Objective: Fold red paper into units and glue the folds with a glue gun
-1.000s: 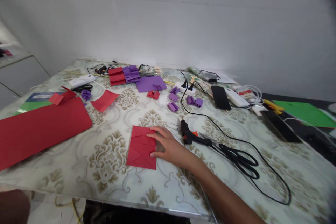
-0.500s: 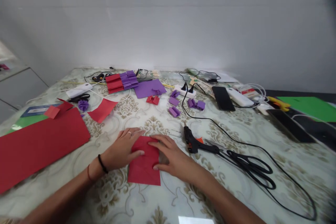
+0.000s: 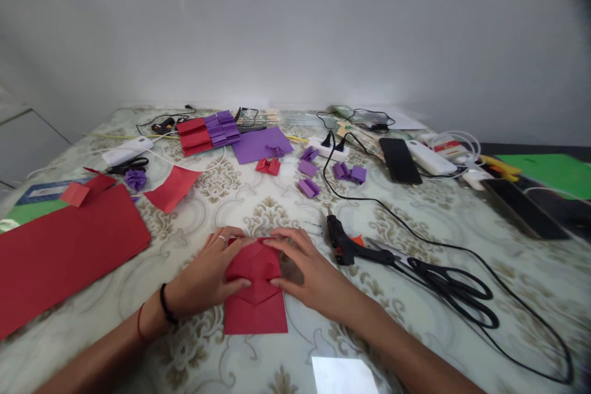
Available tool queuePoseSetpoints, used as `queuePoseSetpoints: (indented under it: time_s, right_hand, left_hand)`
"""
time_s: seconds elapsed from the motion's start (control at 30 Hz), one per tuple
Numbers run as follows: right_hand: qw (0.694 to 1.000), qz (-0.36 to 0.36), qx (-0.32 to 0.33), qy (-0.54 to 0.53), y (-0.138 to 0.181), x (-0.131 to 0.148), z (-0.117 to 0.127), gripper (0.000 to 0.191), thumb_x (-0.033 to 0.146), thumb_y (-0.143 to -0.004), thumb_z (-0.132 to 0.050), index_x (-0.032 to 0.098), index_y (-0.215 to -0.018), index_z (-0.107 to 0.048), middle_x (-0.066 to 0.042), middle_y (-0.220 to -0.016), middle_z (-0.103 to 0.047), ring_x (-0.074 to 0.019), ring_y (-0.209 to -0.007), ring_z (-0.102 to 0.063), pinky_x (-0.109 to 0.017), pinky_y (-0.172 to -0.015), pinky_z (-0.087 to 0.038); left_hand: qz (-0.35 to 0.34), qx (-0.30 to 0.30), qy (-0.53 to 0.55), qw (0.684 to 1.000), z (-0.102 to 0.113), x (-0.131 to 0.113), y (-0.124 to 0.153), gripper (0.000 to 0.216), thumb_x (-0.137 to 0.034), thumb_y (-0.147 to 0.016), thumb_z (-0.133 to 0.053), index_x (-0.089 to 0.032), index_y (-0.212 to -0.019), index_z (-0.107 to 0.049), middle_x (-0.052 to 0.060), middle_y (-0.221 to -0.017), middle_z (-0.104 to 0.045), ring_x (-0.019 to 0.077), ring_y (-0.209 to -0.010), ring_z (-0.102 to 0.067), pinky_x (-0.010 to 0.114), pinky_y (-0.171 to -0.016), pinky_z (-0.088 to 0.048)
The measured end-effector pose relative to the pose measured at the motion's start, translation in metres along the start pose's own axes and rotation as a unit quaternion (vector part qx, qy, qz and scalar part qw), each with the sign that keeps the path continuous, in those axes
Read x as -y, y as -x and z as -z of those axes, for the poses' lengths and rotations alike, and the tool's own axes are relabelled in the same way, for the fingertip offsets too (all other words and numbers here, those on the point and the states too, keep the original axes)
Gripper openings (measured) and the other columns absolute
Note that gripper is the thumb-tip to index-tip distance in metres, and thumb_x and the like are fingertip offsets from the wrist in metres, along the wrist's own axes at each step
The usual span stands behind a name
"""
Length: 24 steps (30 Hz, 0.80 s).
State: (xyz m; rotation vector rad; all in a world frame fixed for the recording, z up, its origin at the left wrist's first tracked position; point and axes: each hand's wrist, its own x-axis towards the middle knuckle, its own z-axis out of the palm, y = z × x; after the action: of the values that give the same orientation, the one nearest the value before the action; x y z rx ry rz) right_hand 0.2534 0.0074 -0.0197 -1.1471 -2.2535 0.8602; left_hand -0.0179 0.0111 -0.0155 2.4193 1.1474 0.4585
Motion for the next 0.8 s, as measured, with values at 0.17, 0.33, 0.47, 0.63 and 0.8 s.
queuePoseSetpoints:
  time_s: [0.17,0.33,0.47,0.63,0.8]
  right_hand:
    - [1.0,0.01,0.002,-0.003,0.001,0.002,0.005,0.052,0.029,-0.093,-0.076,0.03,-0.142,-0.059,-0.011,-0.149,-0.055,-0.0308,-0.141,-0.049,-0.054,-0.12,-0.043]
    - [0.999,0.031,-0.008,0.001,-0.001,0.006,0.008,0.032,0.029,-0.102,-0.066,0.026,-0.133,-0.063,-0.011,-0.139,-0.063,-0.0287,-0.131,-0.055,-0.056,-0.119,-0.042]
    - [0.999,0.045,-0.024,0.0,-0.001,0.006,0.007,0.026,0.026,-0.102,-0.063,0.025,-0.128,-0.065,-0.011,-0.132,-0.067,-0.0275,-0.125,-0.059,-0.056,-0.117,-0.044]
    - [0.997,0.056,-0.044,0.002,0.0,0.005,0.007,0.022,0.023,-0.102,-0.063,0.023,-0.123,-0.067,-0.01,-0.127,-0.07,-0.0257,-0.12,-0.062,-0.048,-0.109,-0.05]
    - [0.996,0.066,-0.058,0.002,0.0,0.003,0.007,0.022,0.021,-0.101,-0.064,0.023,-0.122,-0.068,-0.01,-0.123,-0.071,-0.0254,-0.117,-0.063,-0.045,-0.105,-0.053]
  left_hand:
    - [-0.017,-0.059,0.008,0.998,0.016,-0.005,-0.006,0.028,-0.025,-0.102,-0.057,-0.025,-0.13,-0.062,0.012,-0.133,-0.063,0.0282,-0.126,-0.058,0.048,-0.108,-0.05]
    - [0.026,-0.132,0.028,0.99,0.033,-0.004,-0.01,0.024,-0.023,-0.104,-0.046,-0.021,-0.082,-0.056,0.001,-0.083,-0.064,0.0187,-0.085,-0.06,0.035,-0.087,-0.049]
    - [0.065,-0.155,0.044,0.985,0.04,-0.003,-0.009,0.025,-0.026,-0.1,-0.05,-0.021,-0.076,-0.052,-0.003,-0.072,-0.058,0.0133,-0.068,-0.055,0.026,-0.068,-0.044]
    - [0.075,-0.167,0.052,0.982,0.041,-0.003,-0.007,0.029,-0.029,-0.099,-0.05,-0.02,-0.071,-0.05,-0.004,-0.067,-0.054,0.0108,-0.062,-0.049,0.024,-0.063,-0.04]
    - [0.096,-0.177,0.061,0.978,0.042,0.002,-0.007,0.037,-0.032,-0.1,-0.049,-0.02,-0.066,-0.046,-0.005,-0.061,-0.045,0.0105,-0.057,-0.043,0.025,-0.058,-0.035]
